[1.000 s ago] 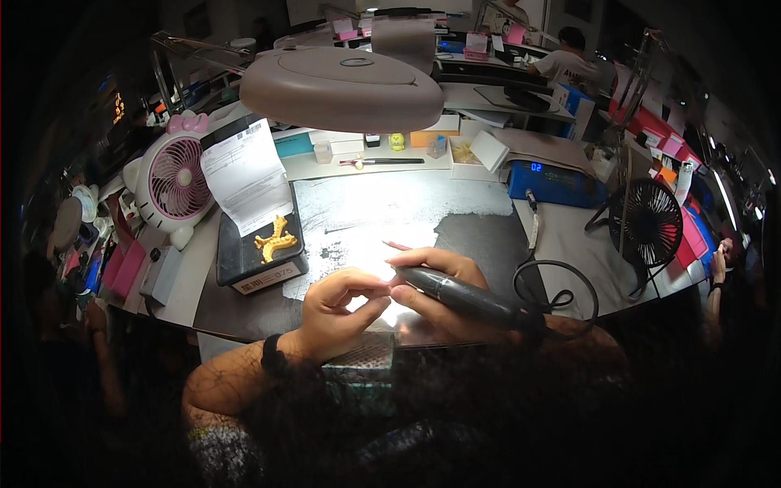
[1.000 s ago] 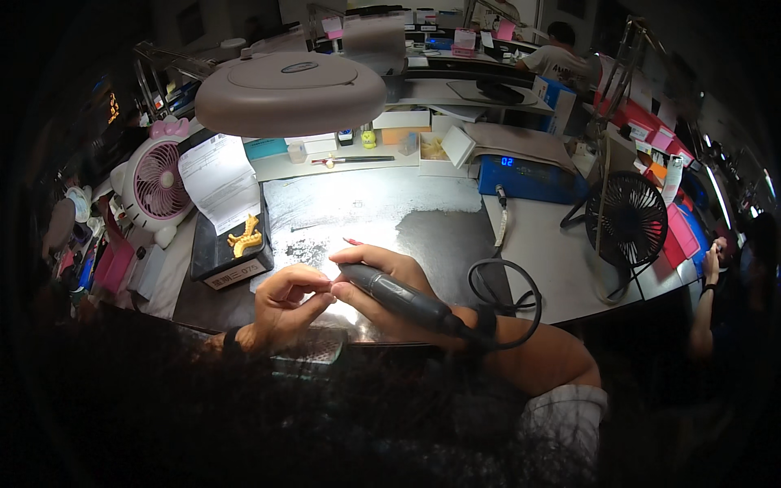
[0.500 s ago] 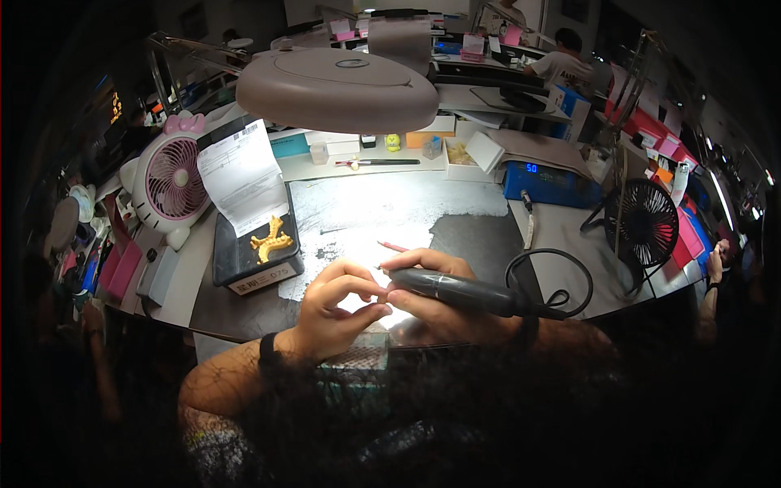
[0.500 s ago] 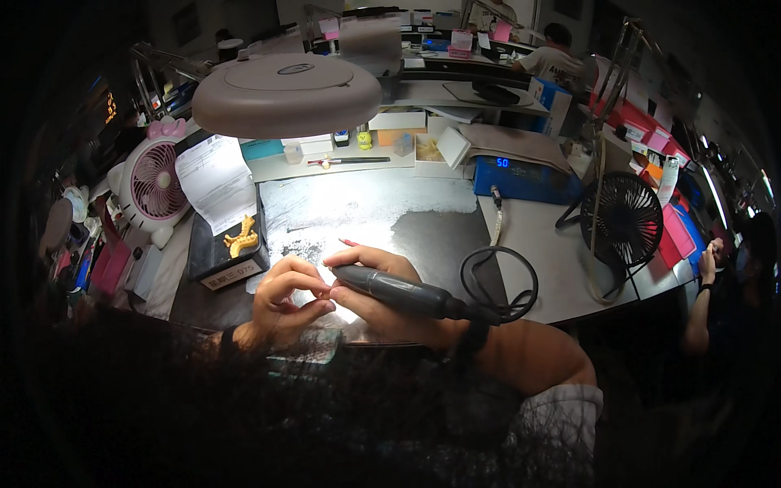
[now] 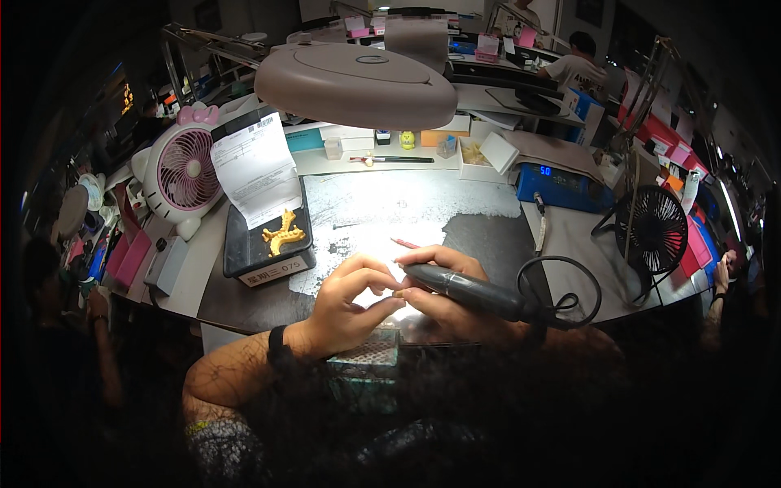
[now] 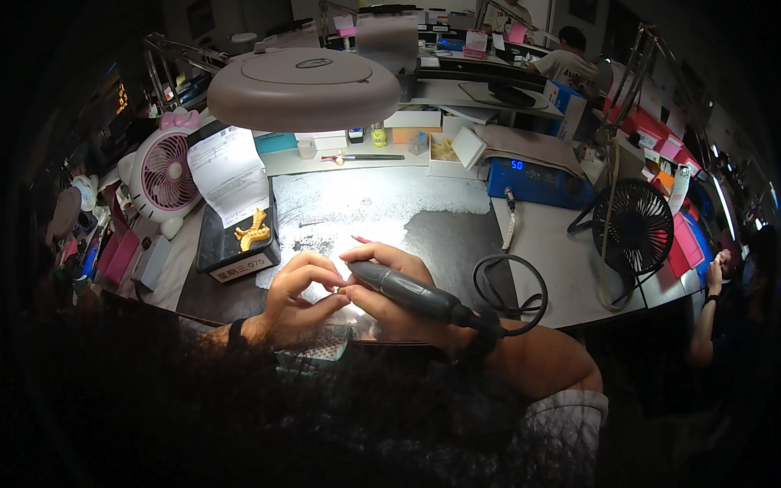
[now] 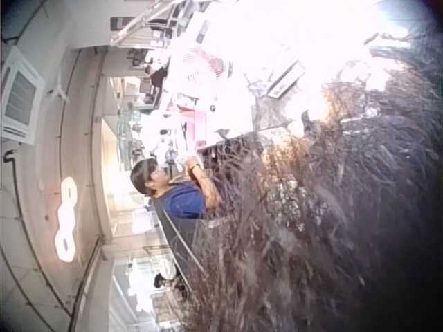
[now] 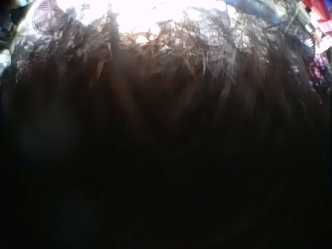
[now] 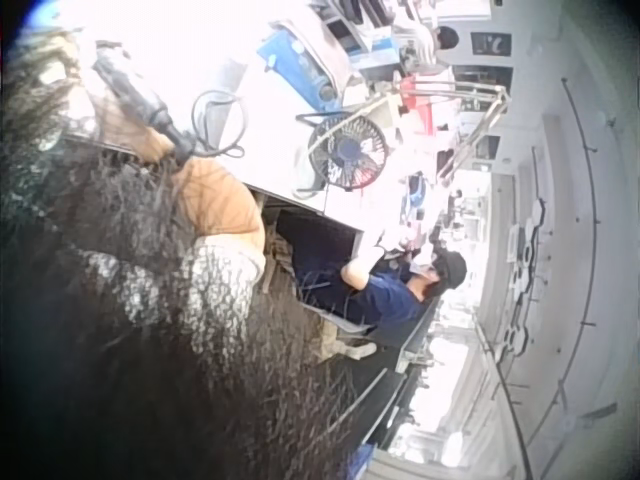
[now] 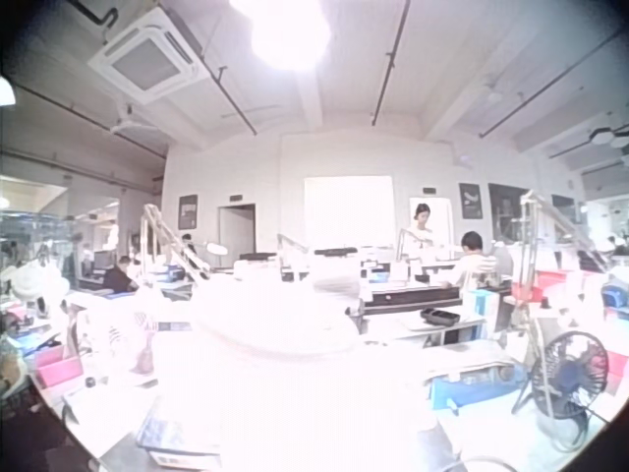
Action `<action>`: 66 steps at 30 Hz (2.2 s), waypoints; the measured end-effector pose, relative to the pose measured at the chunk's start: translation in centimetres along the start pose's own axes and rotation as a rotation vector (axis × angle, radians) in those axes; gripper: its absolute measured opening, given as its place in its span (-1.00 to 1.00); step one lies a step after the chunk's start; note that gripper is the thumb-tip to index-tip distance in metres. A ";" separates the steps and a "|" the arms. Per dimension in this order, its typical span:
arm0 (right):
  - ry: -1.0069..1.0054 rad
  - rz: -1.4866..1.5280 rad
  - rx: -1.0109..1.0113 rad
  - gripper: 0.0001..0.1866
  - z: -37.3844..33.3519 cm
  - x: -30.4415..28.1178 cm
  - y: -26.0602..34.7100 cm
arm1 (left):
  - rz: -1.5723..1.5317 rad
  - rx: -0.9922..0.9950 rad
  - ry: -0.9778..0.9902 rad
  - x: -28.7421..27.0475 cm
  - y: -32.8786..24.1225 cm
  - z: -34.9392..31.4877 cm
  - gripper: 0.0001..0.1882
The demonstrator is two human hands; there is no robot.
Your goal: Polishing a small yellow component with a rotary hand tool at a workshop desk.
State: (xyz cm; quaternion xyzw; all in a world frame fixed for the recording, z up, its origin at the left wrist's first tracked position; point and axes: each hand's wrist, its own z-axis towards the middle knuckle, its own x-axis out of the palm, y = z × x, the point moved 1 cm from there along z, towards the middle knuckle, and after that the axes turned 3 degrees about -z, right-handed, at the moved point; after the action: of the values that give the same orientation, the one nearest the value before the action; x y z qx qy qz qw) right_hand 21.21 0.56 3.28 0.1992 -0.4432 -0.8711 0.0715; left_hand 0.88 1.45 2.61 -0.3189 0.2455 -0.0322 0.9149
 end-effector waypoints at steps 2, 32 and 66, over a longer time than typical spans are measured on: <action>-0.013 0.026 0.009 -0.66 -0.1 0.1 0.0 | 0.008 0.010 -0.008 0.1 0.3 -0.1 -0.79; -0.019 0.024 -0.009 -0.61 -0.2 0.1 -1.1 | 0.101 0.122 -0.079 0.1 -0.4 0.2 -0.81; -0.066 0.026 -0.065 -0.61 -0.3 0.2 -0.5 | 0.106 0.222 -0.079 -0.2 0.1 -0.1 -0.66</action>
State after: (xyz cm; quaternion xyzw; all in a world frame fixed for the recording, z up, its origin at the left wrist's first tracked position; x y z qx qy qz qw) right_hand 21.18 0.61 2.68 0.1620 -0.4193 -0.8902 0.0744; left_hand 0.63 1.52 2.64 -0.2034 0.2208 0.0017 0.9539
